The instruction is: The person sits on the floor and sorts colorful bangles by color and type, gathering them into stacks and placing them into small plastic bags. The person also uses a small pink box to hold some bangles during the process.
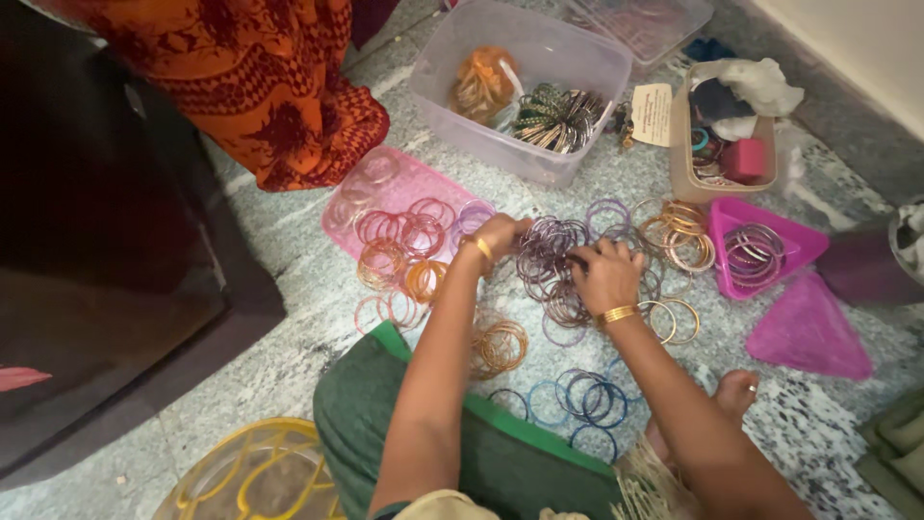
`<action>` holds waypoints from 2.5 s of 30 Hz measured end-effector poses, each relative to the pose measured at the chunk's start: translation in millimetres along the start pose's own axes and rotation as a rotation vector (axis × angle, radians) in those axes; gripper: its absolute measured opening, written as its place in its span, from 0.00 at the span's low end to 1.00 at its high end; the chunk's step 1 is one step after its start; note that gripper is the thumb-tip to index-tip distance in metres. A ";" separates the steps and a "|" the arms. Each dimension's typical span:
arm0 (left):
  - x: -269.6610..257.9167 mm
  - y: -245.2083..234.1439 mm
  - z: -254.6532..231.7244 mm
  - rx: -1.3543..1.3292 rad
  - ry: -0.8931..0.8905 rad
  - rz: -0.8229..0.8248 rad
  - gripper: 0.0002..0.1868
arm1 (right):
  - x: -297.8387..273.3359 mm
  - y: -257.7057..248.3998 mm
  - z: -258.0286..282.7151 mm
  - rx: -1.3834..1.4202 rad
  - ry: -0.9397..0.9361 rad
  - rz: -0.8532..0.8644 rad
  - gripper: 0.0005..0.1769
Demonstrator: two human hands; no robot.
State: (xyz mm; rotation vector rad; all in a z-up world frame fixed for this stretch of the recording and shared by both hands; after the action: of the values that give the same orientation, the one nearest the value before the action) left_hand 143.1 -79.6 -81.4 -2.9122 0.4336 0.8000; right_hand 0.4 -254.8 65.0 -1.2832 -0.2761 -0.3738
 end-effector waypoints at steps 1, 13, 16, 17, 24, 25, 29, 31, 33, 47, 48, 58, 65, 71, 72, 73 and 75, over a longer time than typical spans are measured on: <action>-1.9 -1.4 1.9 -0.050 0.042 0.051 0.19 | 1.1 -2.5 2.5 0.005 -0.006 -0.007 0.11; 2.1 -12.9 18.0 0.436 0.505 -0.229 0.10 | 19.1 -90.0 -114.9 0.256 0.007 0.197 0.15; -3.3 -13.1 22.0 0.471 0.534 -0.338 0.08 | -13.1 -91.7 -109.5 0.162 -0.086 0.254 0.13; -6.6 -8.6 21.9 0.468 0.550 -0.350 0.07 | -24.3 -91.6 -103.5 0.151 -0.130 0.262 0.12; -36.1 -18.6 -5.7 0.290 0.619 -0.491 0.11 | -59.2 -56.6 -64.4 0.105 -0.073 0.065 0.15; -41.5 -19.6 -11.2 0.320 0.617 -0.522 0.10 | -58.4 -49.9 -65.6 0.110 -0.061 0.050 0.12; -60.4 -32.3 -33.9 0.390 0.600 -0.586 0.10 | -48.1 -17.2 -111.1 0.565 0.355 0.123 0.09; -68.4 -34.9 -47.6 0.459 0.637 -0.593 0.09 | -38.4 -14.7 -134.9 0.705 0.353 0.109 0.09; -79.4 -37.2 -69.2 0.583 0.729 -0.616 0.05 | -27.9 -18.9 -159.4 0.814 0.393 0.064 0.08; -166.2 -51.2 -95.7 1.175 0.707 -0.524 0.10 | -12.9 -31.3 -171.8 0.909 0.556 0.005 0.04; -166.9 -55.2 -94.9 1.144 0.659 -0.506 0.09 | -13.2 -31.3 -166.1 0.912 0.547 0.005 0.03; -215.3 -87.3 -74.8 0.682 0.615 -0.409 0.11 | -1.4 -47.8 -144.2 1.034 0.517 -0.015 0.04; -187.6 -83.9 0.6 0.067 0.155 -0.588 0.10 | 7.1 -52.7 -142.2 1.451 0.571 -0.066 0.05; -173.9 -48.1 18.1 -0.531 0.078 -0.480 0.05 | -7.7 -26.3 -152.2 1.381 0.817 0.011 0.07; -176.3 -43.4 18.1 -0.600 0.080 -0.439 0.07 | -9.7 -23.2 -150.8 1.413 0.818 0.006 0.06; -178.8 -38.4 15.7 -0.647 0.102 -0.372 0.07 | -11.3 -20.4 -147.9 1.446 0.819 0.001 0.06; -183.6 -25.9 10.0 -0.736 0.142 -0.231 0.08 | -14.4 -22.2 -140.5 1.458 0.799 0.018 0.05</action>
State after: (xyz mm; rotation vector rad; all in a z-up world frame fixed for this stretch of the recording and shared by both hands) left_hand -5.1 -7.9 4.4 -3.6002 -0.2580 0.8585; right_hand -23.0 -394.0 41.6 0.3318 0.1678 -0.4835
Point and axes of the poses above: each hand's wrist, its own x-axis towards the middle knuckle, its own y-axis out of the palm, z = x × y, the point moved 7 cm from there along x, towards the middle knuckle, and after that the axes turned 11 degrees about -z, right-handed, at the moved point
